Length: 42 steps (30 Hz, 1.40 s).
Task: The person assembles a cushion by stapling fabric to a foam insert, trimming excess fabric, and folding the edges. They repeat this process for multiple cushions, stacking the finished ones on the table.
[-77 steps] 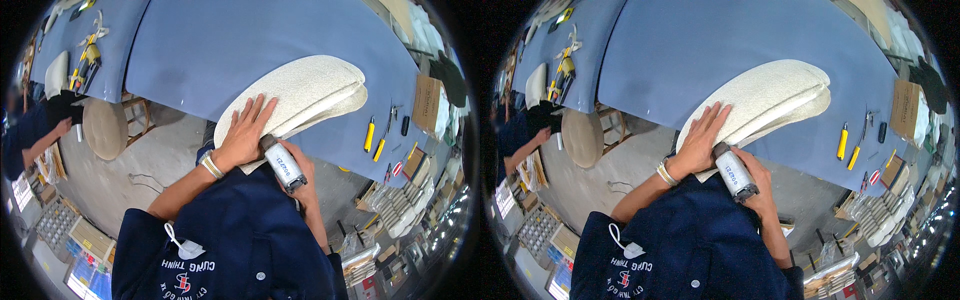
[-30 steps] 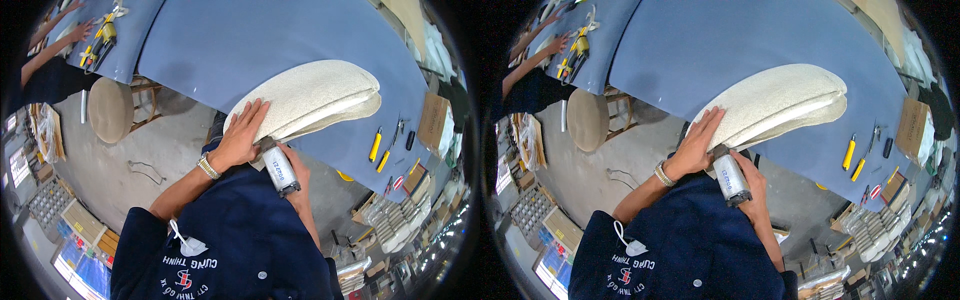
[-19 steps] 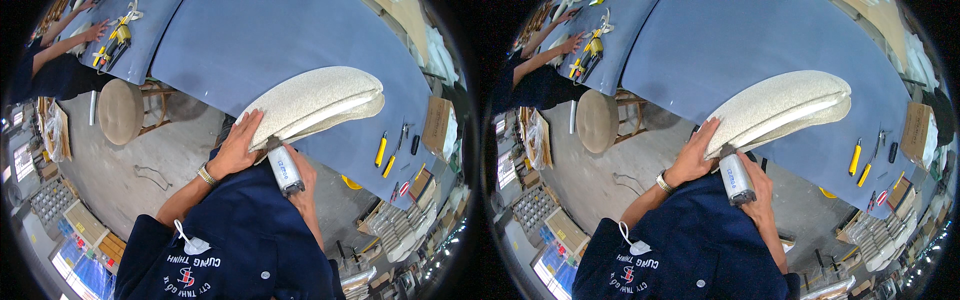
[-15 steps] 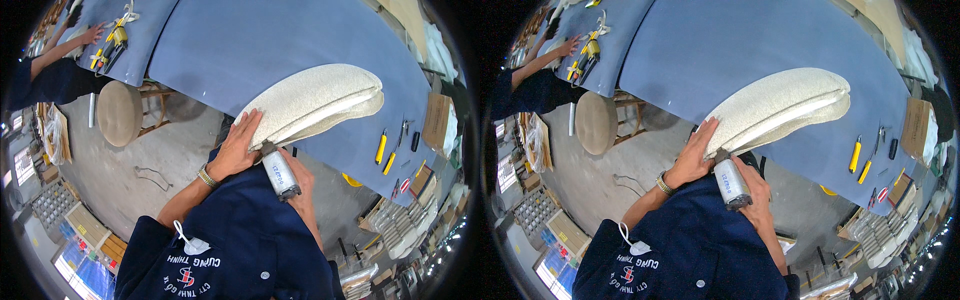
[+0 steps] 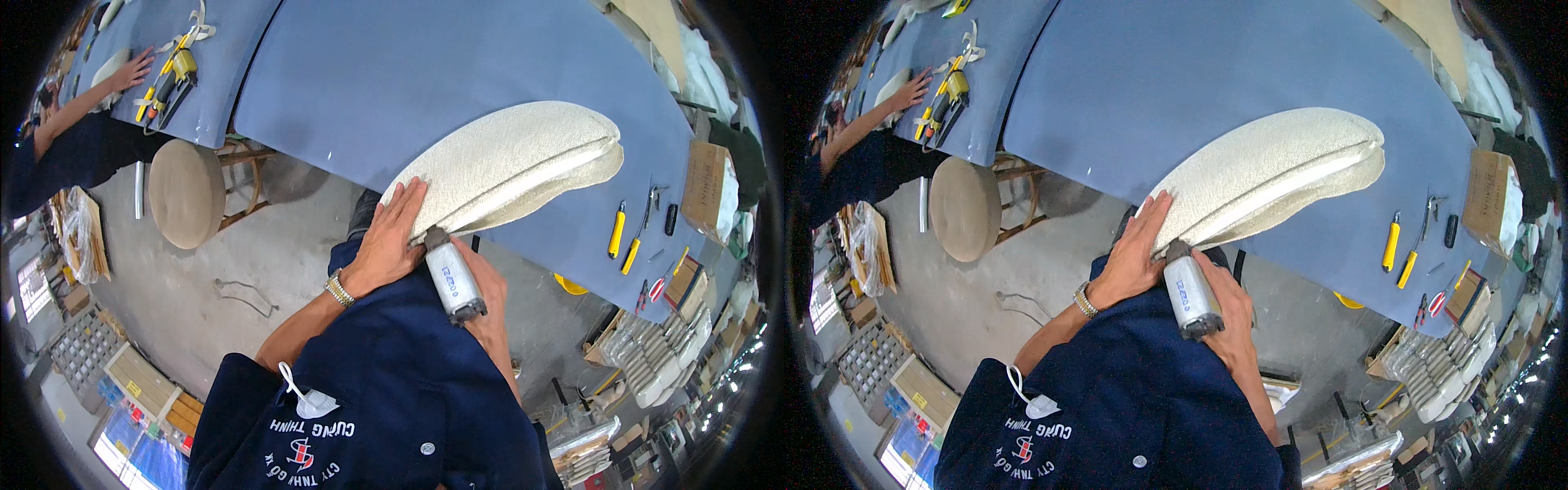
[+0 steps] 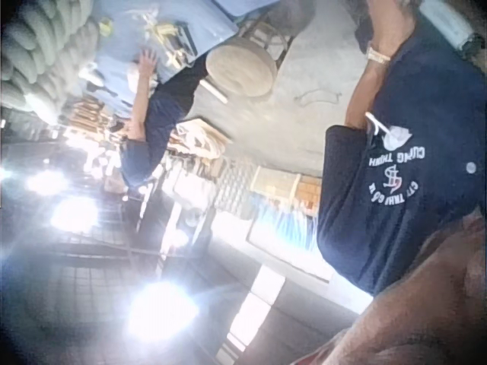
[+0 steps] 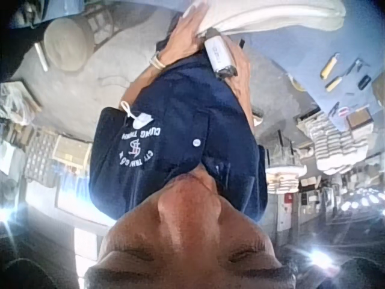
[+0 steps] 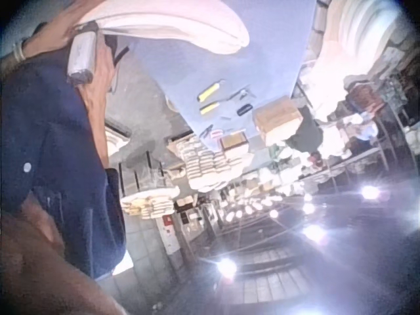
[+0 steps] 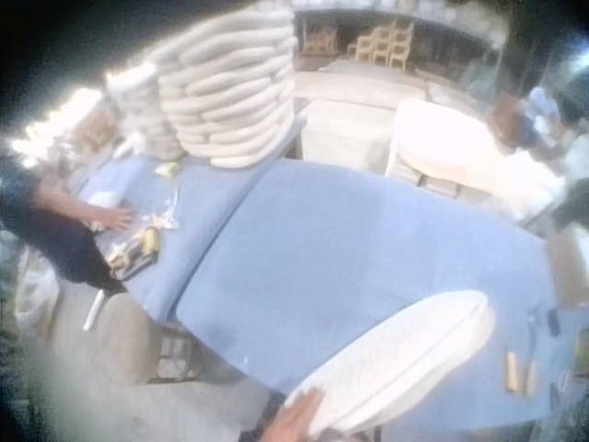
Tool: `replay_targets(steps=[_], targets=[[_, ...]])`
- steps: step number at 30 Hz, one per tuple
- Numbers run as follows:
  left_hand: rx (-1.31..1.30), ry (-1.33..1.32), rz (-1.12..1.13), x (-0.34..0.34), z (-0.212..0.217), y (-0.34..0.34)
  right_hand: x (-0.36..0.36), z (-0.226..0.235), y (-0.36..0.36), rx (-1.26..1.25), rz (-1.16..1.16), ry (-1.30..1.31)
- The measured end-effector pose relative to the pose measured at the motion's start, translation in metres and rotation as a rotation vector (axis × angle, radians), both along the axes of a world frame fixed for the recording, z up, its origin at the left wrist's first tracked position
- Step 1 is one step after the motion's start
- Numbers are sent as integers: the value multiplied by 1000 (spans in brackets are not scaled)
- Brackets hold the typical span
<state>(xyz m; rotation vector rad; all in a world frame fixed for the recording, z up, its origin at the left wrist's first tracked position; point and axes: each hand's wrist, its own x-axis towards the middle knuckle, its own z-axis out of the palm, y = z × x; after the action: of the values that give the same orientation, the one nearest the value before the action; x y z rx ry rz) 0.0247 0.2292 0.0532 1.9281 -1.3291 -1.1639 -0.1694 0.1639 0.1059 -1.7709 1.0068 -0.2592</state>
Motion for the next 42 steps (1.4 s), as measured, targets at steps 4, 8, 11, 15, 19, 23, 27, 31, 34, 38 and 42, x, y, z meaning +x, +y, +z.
replay_targets(steps=[4, 8, 11, 15, 19, 23, 27, 31, 34, 38, 42], targets=[[9, 13, -31, 6, 0, 0, 4, 8, 4, 31, 12, 41], [-30, 45, -30, 10, -7, 1, 15, 14, 4, 17, 9, 73], [-64, 57, -40, 18, -12, -2, 30, 11, 7, 74, -64, 143], [-43, 110, -48, 25, -12, 2, 43, 19, 11, 64, -92, 222], [-51, 164, -45, 32, -15, -2, 40, 19, 18, -71, -22, 217], [-38, 172, -52, 32, -15, -1, 41, 25, 19, -39, 15, 251], [-78, 150, -74, 30, -20, 4, 45, 31, 12, -16, 43, 236], [-52, 144, -70, 34, -16, 3, 49, 28, 6, 112, 24, 201], [-18, 168, -31, 34, -12, 1, 36, 28, -1, 85, 47, 123], [33, 85, 19, 24, 5, -14, -23, 34, -19, 116, -97, 73], [14, -5, 1, 21, 6, -24, -110, -18, -78, 45, -402, 229]])
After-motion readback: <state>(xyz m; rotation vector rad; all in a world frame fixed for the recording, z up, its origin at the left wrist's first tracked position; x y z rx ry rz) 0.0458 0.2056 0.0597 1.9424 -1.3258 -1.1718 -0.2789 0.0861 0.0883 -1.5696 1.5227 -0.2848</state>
